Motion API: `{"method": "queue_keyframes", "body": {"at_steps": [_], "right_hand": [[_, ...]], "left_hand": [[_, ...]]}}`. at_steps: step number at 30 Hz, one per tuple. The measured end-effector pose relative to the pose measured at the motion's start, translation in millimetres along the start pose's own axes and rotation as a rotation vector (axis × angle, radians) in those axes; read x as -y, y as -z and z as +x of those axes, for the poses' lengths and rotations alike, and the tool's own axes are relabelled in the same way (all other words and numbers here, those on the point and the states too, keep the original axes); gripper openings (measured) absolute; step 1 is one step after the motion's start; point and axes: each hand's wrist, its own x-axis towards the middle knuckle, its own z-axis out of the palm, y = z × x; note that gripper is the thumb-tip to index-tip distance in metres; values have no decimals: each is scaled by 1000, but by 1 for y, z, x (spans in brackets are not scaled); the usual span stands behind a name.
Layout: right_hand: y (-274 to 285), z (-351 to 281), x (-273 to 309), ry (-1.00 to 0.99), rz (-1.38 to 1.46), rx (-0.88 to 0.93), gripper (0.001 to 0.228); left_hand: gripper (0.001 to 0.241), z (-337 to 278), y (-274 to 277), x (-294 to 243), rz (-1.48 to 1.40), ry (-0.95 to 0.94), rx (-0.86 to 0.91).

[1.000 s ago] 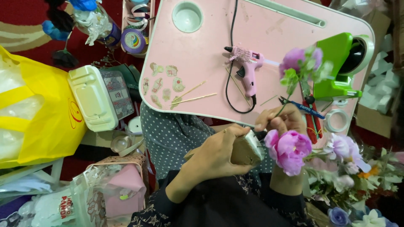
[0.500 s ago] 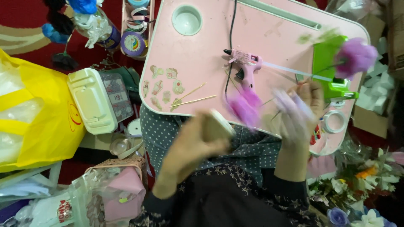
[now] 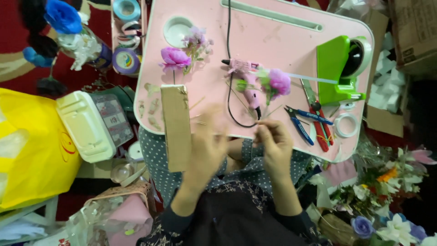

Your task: The person assembles a floral arrangement by hand, gluing artificial flowers into a cardboard tube and wrapping it with tape.

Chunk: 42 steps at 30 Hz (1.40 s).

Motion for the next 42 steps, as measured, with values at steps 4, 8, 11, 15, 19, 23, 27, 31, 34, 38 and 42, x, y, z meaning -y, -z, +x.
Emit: {"method": "queue_keyframes", "body": {"at_steps": [4,8,11,15,19,23,27,31,34,38,42], "right_hand": [[-7,-8,14,90,-137,165,14],[17,-3,34,168,-375,315,13],[83,42,28,473,-928,350,53],[131,63,13,409,-1526,245,99],[145,79,13,377,-1569,299,76],[143,68,23,395,-1204,205,67],[120,35,29,152,-508,134,59],[114,20,44,1,-279,354,48],[116,23,47,100,-528,545,34],[106,29,37,209,-841,613,42],[112,47,38,254,-947,573,40]], "left_hand": [[21,-19,-28,-24,-715,63,229],[21,-22,-39,-25,-948,244,301],[24,-23,-41,-23,-999,322,330],[29,-21,-41,-24,-1106,337,337],[30,-14,-38,-30,-1097,307,381],[25,-10,-38,-37,-1094,270,298],[21,-8,-47,-43,-1116,291,207],[23,1,-49,-48,-1017,176,265],[26,11,-51,-55,-987,102,379],[29,27,-65,-63,-1014,46,519],[29,31,-85,-62,-1025,44,544]]}}
